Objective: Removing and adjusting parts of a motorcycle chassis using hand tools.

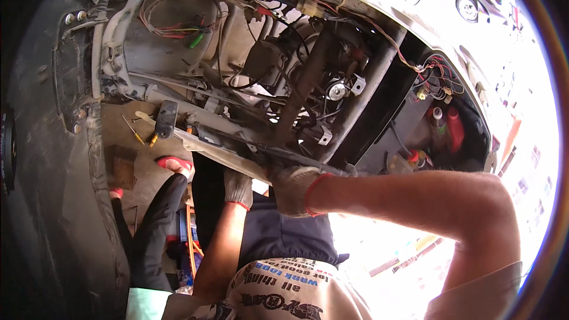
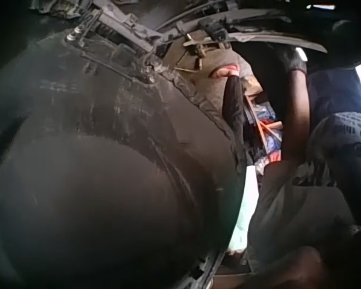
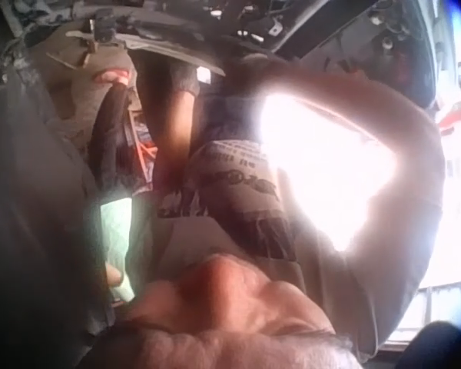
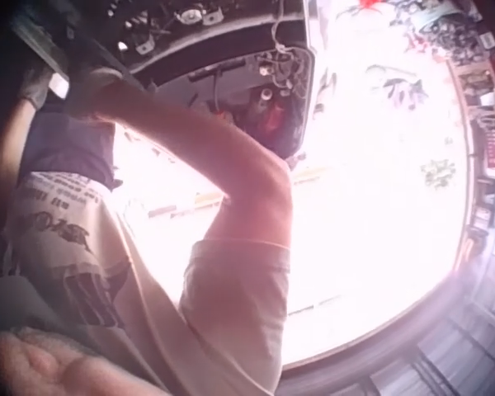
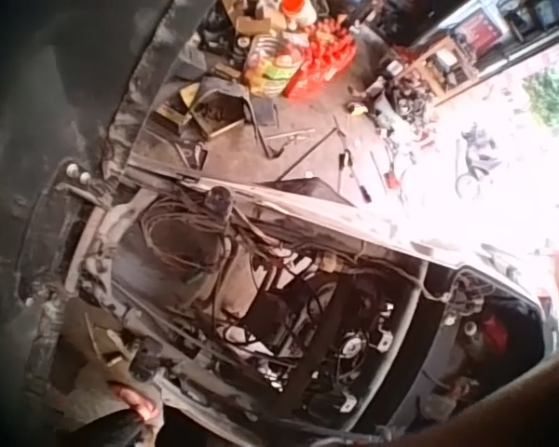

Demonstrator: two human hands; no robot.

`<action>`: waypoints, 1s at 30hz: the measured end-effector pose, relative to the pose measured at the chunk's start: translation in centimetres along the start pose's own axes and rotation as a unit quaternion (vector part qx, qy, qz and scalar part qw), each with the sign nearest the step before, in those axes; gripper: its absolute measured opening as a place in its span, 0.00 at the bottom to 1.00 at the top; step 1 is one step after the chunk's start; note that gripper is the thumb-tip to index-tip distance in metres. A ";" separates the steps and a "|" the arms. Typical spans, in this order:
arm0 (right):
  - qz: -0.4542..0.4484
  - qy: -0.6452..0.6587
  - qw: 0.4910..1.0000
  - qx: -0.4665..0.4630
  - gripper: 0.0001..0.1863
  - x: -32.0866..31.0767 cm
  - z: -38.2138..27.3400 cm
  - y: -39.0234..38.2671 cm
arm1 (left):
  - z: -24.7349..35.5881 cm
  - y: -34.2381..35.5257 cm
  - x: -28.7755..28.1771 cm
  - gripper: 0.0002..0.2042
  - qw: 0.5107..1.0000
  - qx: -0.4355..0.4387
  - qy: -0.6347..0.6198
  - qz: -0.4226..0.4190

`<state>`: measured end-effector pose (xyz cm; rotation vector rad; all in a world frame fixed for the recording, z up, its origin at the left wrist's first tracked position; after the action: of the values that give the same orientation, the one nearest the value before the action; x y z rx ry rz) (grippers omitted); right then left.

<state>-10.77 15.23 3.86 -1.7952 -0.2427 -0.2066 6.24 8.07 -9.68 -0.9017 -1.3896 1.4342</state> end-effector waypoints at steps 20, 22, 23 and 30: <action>0.125 -0.170 0.972 -0.104 0.30 2.2 2.9 -0.9 | 1.1 -0.8 2.8 0.15 0.925 0.142 -0.350 0.021; 0.161 -0.245 0.944 -0.152 0.29 2.9 1.6 -1.0 | -0.4 0.3 1.9 0.16 0.919 0.171 -0.354 -0.001; 0.197 -0.290 0.918 -0.185 0.28 3.0 1.4 -1.3 | -1.3 0.8 2.0 0.18 0.923 0.166 -0.345 -0.028; 0.244 0.240 0.925 -0.164 0.34 5.3 2.3 -3.3 | -2.9 1.3 3.8 0.11 0.818 0.169 -0.536 -0.125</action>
<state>-6.57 18.51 7.78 -2.0076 0.6183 -0.3352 7.58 12.63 -10.90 0.4465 -1.8221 1.9785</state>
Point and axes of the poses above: each hand's wrist, its own y-axis towards the middle knuckle, its own x-axis out of the palm, z = x × y, the point moved 6 cm from there along y, towards the middle knuckle, and after that the axes turned 11 degrees about -x, right-handed, at the moved point
